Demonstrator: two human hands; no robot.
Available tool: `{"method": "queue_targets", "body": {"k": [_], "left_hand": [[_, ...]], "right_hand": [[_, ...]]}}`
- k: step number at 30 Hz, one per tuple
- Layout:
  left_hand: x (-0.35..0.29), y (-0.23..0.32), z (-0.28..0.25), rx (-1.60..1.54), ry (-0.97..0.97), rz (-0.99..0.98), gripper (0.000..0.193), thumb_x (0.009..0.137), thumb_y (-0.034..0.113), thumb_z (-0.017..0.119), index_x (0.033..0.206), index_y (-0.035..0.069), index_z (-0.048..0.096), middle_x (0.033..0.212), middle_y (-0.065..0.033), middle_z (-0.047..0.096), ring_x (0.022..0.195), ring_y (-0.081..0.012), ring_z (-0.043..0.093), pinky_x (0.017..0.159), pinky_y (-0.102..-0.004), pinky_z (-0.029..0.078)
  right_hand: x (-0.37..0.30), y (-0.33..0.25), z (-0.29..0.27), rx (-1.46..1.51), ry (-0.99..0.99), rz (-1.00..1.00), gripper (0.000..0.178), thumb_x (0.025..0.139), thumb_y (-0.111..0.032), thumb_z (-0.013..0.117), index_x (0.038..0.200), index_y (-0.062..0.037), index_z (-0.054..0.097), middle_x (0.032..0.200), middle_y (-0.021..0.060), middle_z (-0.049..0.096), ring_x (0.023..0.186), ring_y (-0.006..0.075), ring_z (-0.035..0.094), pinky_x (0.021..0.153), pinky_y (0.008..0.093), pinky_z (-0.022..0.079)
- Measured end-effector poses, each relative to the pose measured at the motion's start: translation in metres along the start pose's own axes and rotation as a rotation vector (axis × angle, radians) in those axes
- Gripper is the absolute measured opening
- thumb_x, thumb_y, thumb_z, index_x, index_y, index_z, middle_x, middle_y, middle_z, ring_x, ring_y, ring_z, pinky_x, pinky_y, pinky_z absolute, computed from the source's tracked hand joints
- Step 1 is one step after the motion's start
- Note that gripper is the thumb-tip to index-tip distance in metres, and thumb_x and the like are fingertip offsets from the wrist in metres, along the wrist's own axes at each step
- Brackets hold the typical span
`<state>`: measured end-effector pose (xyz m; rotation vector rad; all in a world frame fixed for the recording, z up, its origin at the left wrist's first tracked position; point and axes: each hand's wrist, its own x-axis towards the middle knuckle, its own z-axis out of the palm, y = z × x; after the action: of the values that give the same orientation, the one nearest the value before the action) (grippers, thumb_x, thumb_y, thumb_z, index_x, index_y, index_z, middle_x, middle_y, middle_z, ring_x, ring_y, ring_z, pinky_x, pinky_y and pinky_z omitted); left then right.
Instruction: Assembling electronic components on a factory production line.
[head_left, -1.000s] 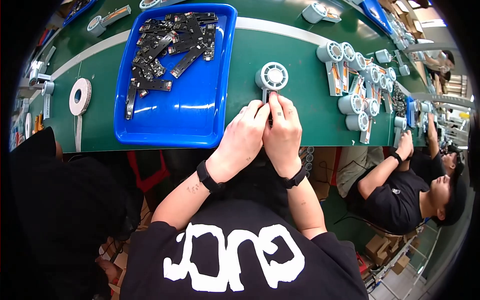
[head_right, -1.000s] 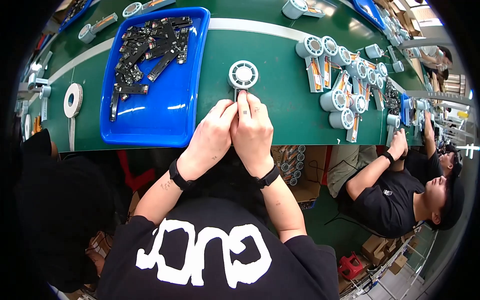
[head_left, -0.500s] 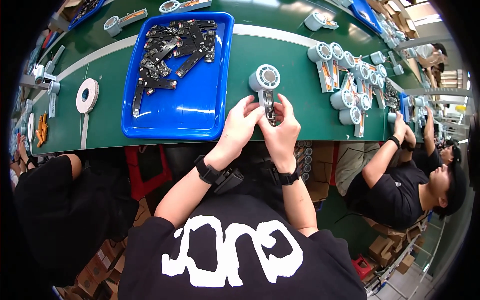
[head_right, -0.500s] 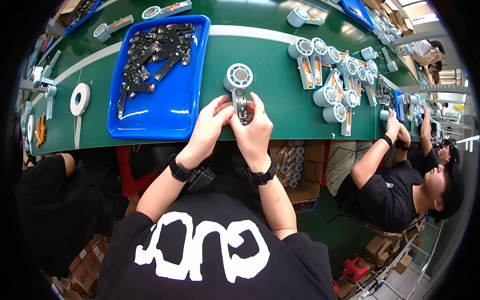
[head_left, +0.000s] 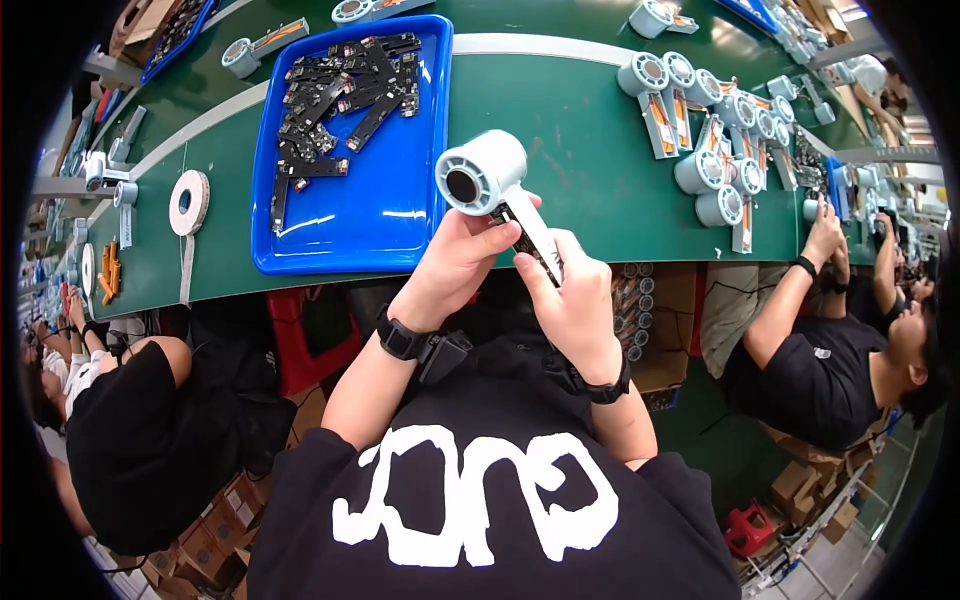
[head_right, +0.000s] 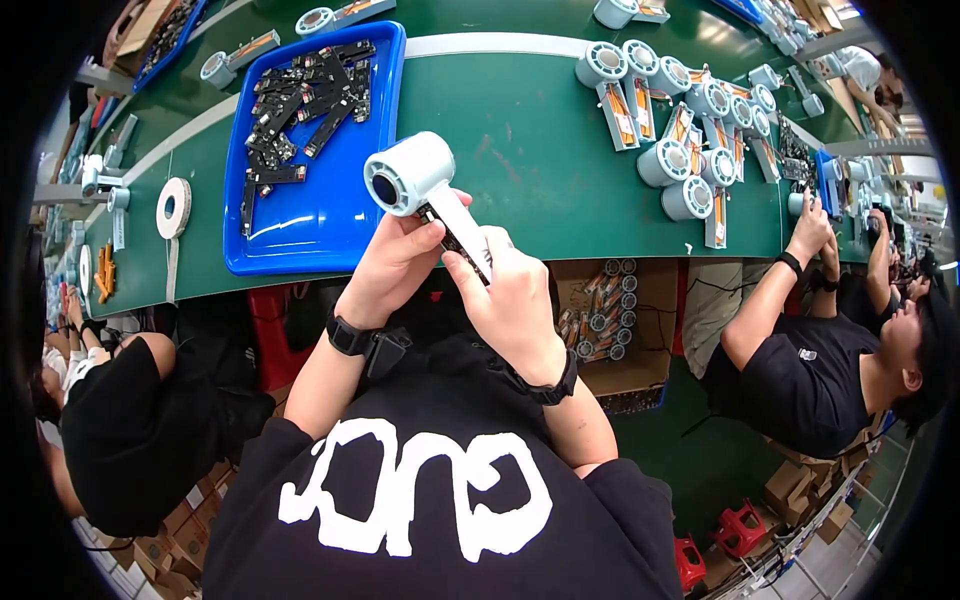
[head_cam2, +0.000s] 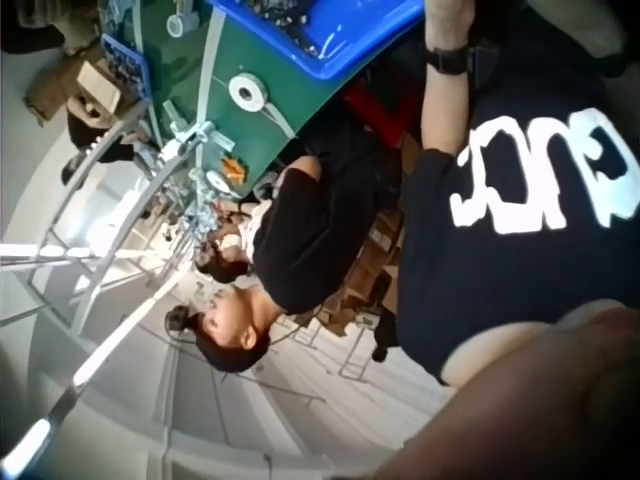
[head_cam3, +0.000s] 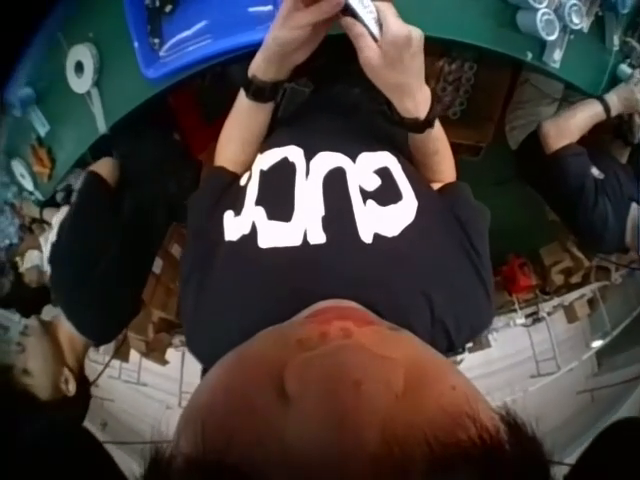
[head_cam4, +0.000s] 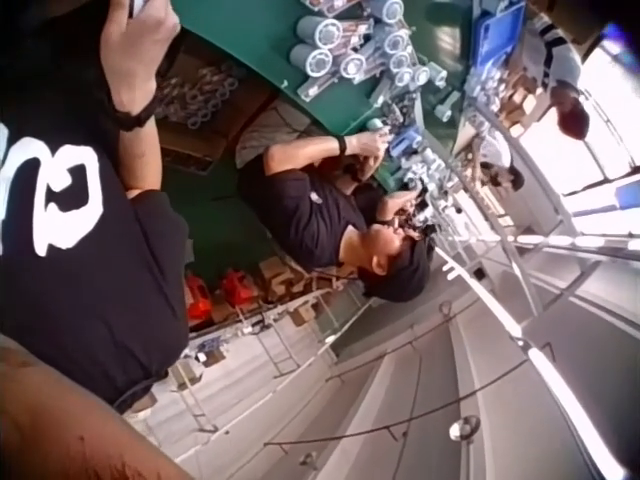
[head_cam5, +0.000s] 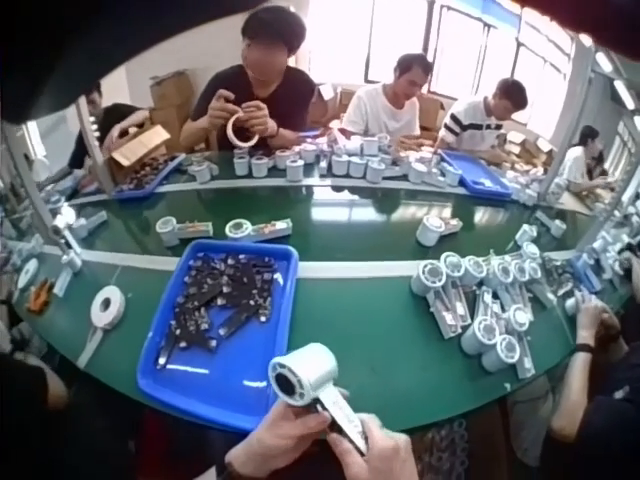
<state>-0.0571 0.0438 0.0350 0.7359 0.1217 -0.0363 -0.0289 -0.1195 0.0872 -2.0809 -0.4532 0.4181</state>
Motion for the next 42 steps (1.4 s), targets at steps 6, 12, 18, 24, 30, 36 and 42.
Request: {"method": "queue_targets", "body": {"k": [6,12,18,24,30,36,42], "left_hand": [[-0.007,-0.007,-0.015,-0.196,-0.253,-0.022,0.049,0.094,0.006,0.072,0.138,0.002,0.052,0.127,-0.0078,0.063,0.116,-0.019,0.063,0.1,-0.0368,0.05],[0.007,-0.005,0.009,-0.016,0.064,0.01,0.046,0.092,0.004,0.073,0.134,0.0,0.054,0.122,-0.0086,0.064,0.112,-0.0174,0.063,0.097,-0.0358,0.051],[0.02,-0.012,0.036,0.357,0.309,0.065,0.043,0.092,0.002,0.072,0.132,-0.002,0.056,0.115,-0.0079,0.067,0.103,-0.0138,0.065,0.092,-0.0314,0.052],[0.027,-0.015,0.059,0.381,0.299,0.038,0.036,0.091,0.0,0.07,0.126,-0.005,0.061,0.109,-0.0066,0.069,0.099,-0.0123,0.066,0.089,-0.0291,0.053],[0.002,0.013,0.055,0.362,0.308,0.056,0.029,0.092,-0.001,0.065,0.121,-0.005,0.063,0.118,-0.0087,0.067,0.105,-0.0169,0.064,0.096,-0.029,0.049],[-0.064,0.055,0.016,1.008,0.143,0.372,0.013,0.095,0.0,0.059,0.103,-0.005,0.069,0.095,-0.0106,0.068,0.086,-0.0191,0.065,0.079,-0.0278,0.051],[-0.13,0.058,-0.053,1.183,0.273,0.542,0.013,0.095,0.0,0.056,0.095,-0.005,0.069,0.081,-0.0109,0.065,0.072,-0.0191,0.06,0.066,-0.0289,0.048]], "right_hand": [[-0.009,-0.004,0.011,-0.205,0.273,-0.364,0.024,0.094,-0.016,0.071,0.109,0.0001,0.061,0.077,0.0208,0.066,0.068,0.039,0.067,0.059,0.0414,0.051],[0.013,0.022,-0.01,0.207,-0.077,-0.084,0.036,0.091,-0.015,0.073,0.119,0.0032,0.059,0.086,0.0198,0.065,0.073,0.0366,0.065,0.07,0.043,0.054],[0.019,0.029,-0.018,-0.322,0.279,-0.412,0.049,0.089,-0.011,0.072,0.131,0.006,0.053,0.108,0.0236,0.061,0.094,0.0377,0.06,0.083,0.044,0.051],[0.041,0.044,-0.011,-0.487,0.302,-0.458,0.049,0.089,-0.009,0.068,0.133,0.0044,0.051,0.112,0.0205,0.057,0.099,0.0368,0.056,0.085,0.0438,0.05],[0.069,0.026,-0.028,-0.306,0.198,-0.468,0.04,0.093,-0.008,0.062,0.129,0.0047,0.05,0.109,0.0207,0.056,0.099,0.0384,0.055,0.087,0.0438,0.048],[0.19,0.008,-0.074,-0.162,0.189,-0.361,0.033,0.101,-0.02,0.058,0.123,0.0049,0.057,0.102,0.0165,0.063,0.093,0.0277,0.061,0.086,0.0385,0.048],[0.413,0.078,-0.123,-0.395,0.02,-0.223,0.038,0.098,-0.03,0.059,0.114,0.0038,0.065,0.1,0.0184,0.069,0.091,0.0287,0.065,0.078,0.0419,0.051]]}}
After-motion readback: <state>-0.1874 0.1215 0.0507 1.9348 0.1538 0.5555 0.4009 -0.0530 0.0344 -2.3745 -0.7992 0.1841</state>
